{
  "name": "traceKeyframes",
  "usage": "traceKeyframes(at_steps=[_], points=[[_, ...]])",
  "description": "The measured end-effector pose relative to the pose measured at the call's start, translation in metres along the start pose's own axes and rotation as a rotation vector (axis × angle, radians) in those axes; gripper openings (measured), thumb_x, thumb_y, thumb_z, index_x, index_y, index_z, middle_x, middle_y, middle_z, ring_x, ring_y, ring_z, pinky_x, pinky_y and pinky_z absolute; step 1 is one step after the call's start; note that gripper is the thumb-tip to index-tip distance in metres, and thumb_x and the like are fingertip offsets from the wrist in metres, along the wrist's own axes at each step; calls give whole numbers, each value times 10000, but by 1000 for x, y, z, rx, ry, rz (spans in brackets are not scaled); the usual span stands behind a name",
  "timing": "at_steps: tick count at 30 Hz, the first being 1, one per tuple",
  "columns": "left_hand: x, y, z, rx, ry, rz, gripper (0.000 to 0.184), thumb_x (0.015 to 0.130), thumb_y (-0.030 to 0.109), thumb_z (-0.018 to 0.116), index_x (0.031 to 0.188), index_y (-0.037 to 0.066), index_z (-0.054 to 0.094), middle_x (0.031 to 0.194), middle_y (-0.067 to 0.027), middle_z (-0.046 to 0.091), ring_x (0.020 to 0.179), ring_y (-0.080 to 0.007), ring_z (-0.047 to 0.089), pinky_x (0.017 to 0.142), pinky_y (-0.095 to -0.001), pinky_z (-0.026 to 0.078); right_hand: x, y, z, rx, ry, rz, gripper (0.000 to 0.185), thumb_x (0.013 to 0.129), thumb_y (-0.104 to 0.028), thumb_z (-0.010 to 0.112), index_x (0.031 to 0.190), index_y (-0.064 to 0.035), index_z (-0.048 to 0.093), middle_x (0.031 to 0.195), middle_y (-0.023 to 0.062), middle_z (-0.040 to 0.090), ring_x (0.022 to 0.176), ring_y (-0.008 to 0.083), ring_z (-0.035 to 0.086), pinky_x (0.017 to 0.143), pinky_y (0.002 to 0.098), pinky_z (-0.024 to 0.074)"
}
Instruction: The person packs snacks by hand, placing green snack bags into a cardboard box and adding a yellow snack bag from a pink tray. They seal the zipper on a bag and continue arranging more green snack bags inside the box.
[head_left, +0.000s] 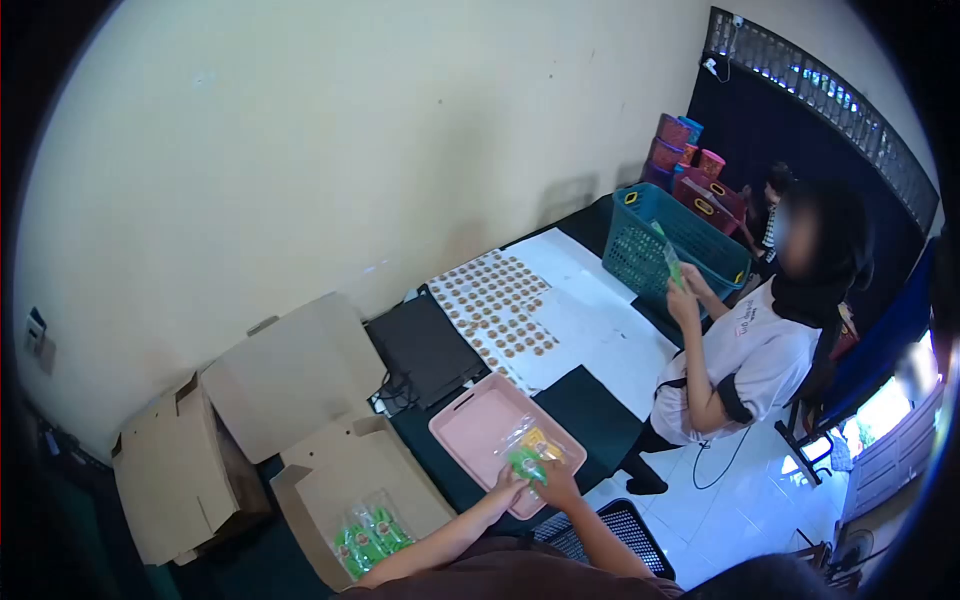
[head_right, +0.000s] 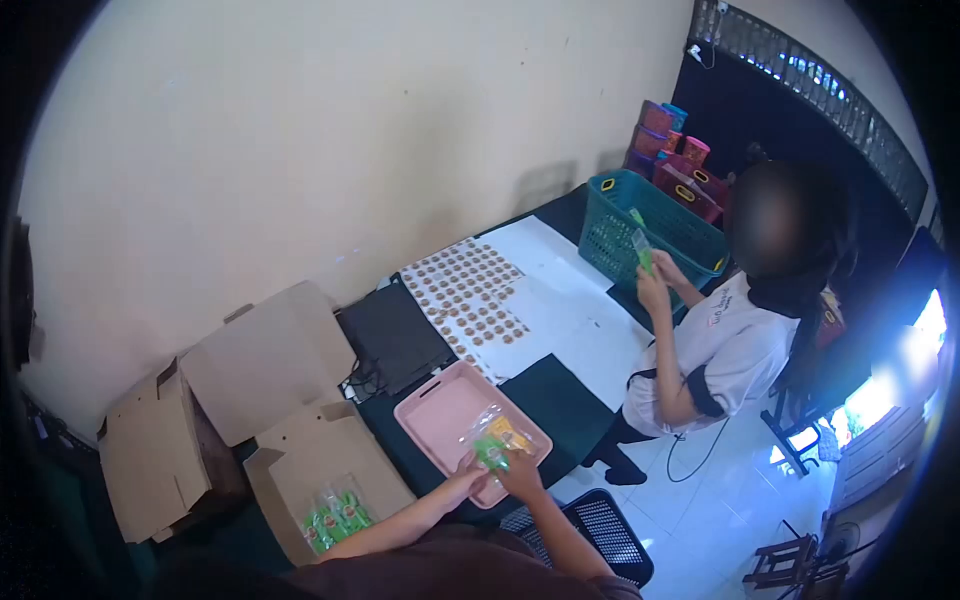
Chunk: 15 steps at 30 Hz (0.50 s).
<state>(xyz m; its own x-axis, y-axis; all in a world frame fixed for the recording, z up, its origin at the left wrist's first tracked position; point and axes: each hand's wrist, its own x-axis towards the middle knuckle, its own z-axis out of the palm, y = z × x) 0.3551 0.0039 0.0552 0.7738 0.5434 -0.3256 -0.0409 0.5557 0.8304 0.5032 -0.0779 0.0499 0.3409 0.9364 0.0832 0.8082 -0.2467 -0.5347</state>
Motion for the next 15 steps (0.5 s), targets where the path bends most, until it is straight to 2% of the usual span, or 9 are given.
traceKeyframes(at_steps=[1, 2, 5, 6, 9, 10, 12, 14, 15], points=[[9, -1, 1, -216, 72, -301, 552, 838, 146, 553, 1302, 187, 258, 1140, -40, 442, 952, -151, 481, 837, -321, 411, 2, -2, -1, 6, -4, -18, 461, 711, -220, 609, 1112, -14, 518, 1033, 242, 541, 977, 380, 522, 838, 455, 419], [25, -16, -7, -270, 54, -374, 545, 799, 229, 612, 1242, 263, 296, 1059, -5, 444, 886, -143, 478, 771, -336, 424, 3, -4, -2, 1, 1, -19, 461, 711, -220, 609, 1112, -14, 518, 1033, 242, 541, 977, 380, 522, 838, 455, 419], [29, -8, 5, -310, 240, -438, 493, 782, 254, 629, 1181, 262, 339, 1066, -9, 434, 896, -145, 474, 768, -352, 425, 9, -15, -4, -20, -43, 89, 575, 728, -267, 614, 1217, -23, 437, 1084, 250, 515, 996, 375, 521, 852, 443, 420], [30, -5, 11, -239, 354, -461, 382, 789, 259, 633, 1095, 240, 405, 939, 10, 477, 790, -114, 488, 719, -336, 437, 11, -13, 2, -6, -33, 153, 610, 739, -279, 612, 1250, -24, 399, 1100, 254, 505, 1007, 373, 518, 864, 440, 414], [39, -24, -9, -181, 171, -478, 316, 801, 282, 633, 1053, 233, 448, 759, 36, 485, 653, -78, 479, 651, -317, 443, 21, 0, 16, 86, 43, 168, 630, 760, -314, 625, 1256, 1, 398, 1061, 234, 534, 972, 333, 547, 853, 403, 429], [32, -17, -4, -132, 246, -436, 288, 804, 324, 638, 1021, 201, 494, 645, 59, 455, 551, -50, 445, 570, -255, 421, 27, -5, 3, 294, -125, 232, 617, 761, -322, 635, 1230, 17, 423, 1026, 206, 555, 935, 288, 561, 826, 368, 441], [5, 23, 13, -176, 222, -286, 297, 805, 335, 638, 1014, 172, 504, 647, 57, 450, 544, -51, 438, 551, -230, 400, 38, -5, -8, 696, -365, 272, 595, 762, -346, 663, 1170, 46, 480, 944, 120, 593, 855, 160, 564, 752, 273, 455], [-22, 65, 20, -178, 167, -91, 343, 805, 362, 637, 985, 88, 536, 689, 53, 480, 535, -39, 424, 495, -177, 333, 53, -28, -29, 726, -457, 228, 563, 768, -316, 667, 1164, 39, 483, 945, 103, 590, 869, 148, 559, 763, 265, 448], [-28, 57, -19, 92, 173, -17, 369, 824, 332, 622, 1034, 40, 540, 795, 21, 559, 638, -52, 500, 582, -198, 400, 70, -56, -46, 751, -556, 172, 532, 773, -286, 670, 1159, 32, 485, 945, 86, 588, 883, 136, 553, 773, 258, 442]])
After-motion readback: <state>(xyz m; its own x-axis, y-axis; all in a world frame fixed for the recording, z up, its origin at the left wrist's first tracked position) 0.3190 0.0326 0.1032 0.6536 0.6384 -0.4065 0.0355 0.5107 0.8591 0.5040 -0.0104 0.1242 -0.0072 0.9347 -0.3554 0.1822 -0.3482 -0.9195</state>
